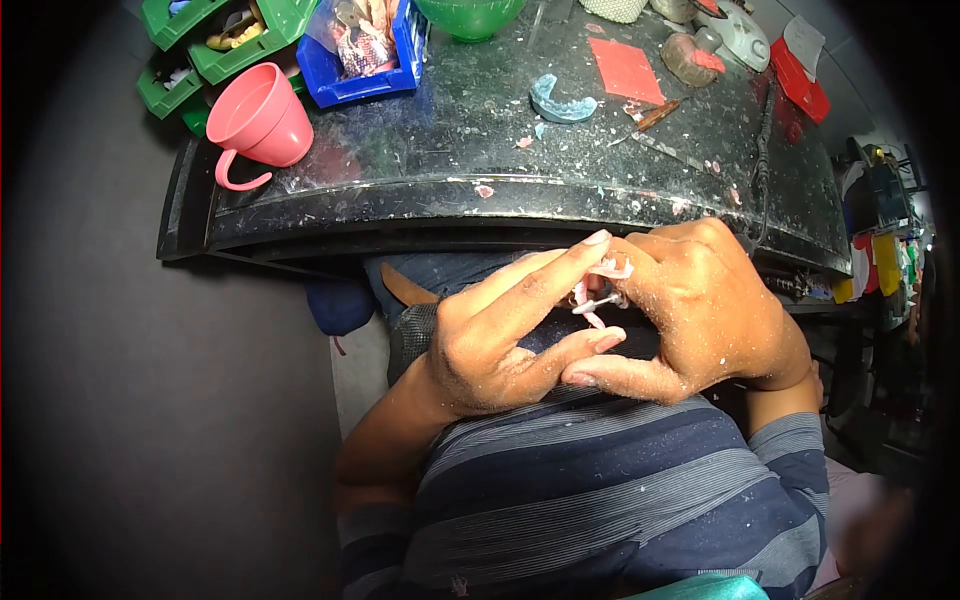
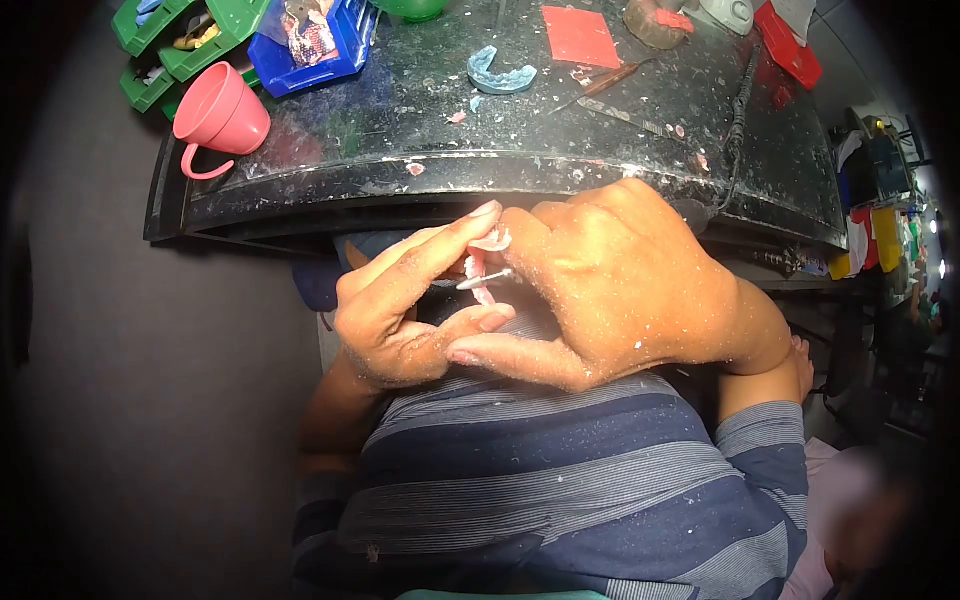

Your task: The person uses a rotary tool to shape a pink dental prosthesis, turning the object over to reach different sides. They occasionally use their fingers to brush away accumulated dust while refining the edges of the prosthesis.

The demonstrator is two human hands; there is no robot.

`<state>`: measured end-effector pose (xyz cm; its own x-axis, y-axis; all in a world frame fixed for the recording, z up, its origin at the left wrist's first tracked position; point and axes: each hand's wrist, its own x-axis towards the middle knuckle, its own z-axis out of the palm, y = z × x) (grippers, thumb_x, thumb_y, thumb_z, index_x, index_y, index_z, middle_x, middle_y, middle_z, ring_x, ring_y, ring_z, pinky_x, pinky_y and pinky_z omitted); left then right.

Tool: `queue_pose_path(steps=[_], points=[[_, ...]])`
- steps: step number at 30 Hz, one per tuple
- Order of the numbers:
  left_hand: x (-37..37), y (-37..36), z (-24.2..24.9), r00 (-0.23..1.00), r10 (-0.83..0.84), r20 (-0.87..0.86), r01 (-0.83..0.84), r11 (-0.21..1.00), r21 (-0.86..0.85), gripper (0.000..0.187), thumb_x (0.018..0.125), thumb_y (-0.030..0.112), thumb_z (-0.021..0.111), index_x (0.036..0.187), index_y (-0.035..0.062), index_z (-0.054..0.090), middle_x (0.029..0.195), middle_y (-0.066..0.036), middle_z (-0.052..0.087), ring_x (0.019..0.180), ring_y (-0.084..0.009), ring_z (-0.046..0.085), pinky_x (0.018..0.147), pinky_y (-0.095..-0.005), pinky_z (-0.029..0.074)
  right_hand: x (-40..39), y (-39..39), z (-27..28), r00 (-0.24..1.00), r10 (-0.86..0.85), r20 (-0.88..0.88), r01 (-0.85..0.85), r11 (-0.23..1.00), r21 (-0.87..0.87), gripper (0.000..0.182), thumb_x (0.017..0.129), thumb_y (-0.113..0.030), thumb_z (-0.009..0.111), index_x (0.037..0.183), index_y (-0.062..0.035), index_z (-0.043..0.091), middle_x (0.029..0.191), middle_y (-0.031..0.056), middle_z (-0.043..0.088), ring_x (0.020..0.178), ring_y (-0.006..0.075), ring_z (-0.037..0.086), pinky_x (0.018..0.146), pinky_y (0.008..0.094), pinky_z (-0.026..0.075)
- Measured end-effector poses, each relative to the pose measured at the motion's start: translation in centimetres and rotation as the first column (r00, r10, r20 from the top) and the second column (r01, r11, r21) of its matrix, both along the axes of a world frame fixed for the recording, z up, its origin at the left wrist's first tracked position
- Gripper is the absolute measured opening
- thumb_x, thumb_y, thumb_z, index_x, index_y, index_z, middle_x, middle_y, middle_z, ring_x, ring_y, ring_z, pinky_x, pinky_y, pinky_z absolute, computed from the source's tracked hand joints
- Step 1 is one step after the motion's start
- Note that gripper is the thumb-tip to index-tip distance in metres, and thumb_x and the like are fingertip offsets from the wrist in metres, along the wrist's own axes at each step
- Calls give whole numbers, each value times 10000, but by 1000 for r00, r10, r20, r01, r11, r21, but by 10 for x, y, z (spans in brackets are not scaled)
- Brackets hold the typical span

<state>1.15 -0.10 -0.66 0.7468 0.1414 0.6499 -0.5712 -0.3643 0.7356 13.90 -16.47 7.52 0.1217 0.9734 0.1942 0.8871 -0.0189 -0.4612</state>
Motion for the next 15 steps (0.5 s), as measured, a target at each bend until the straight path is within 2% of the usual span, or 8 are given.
queue_pose_path(steps=[15], points=[[0,0,-3,1000,-1,8,1,1000,-14,671,779,64,906,1361,-117,624,1155,-242,735,987,-211,732,814,-300,608,-4,-3,0,1000,-9,17,9,999,47,507,717,-383,925,939,-14,658,725,91,650,582,267,675,540,324,514]])
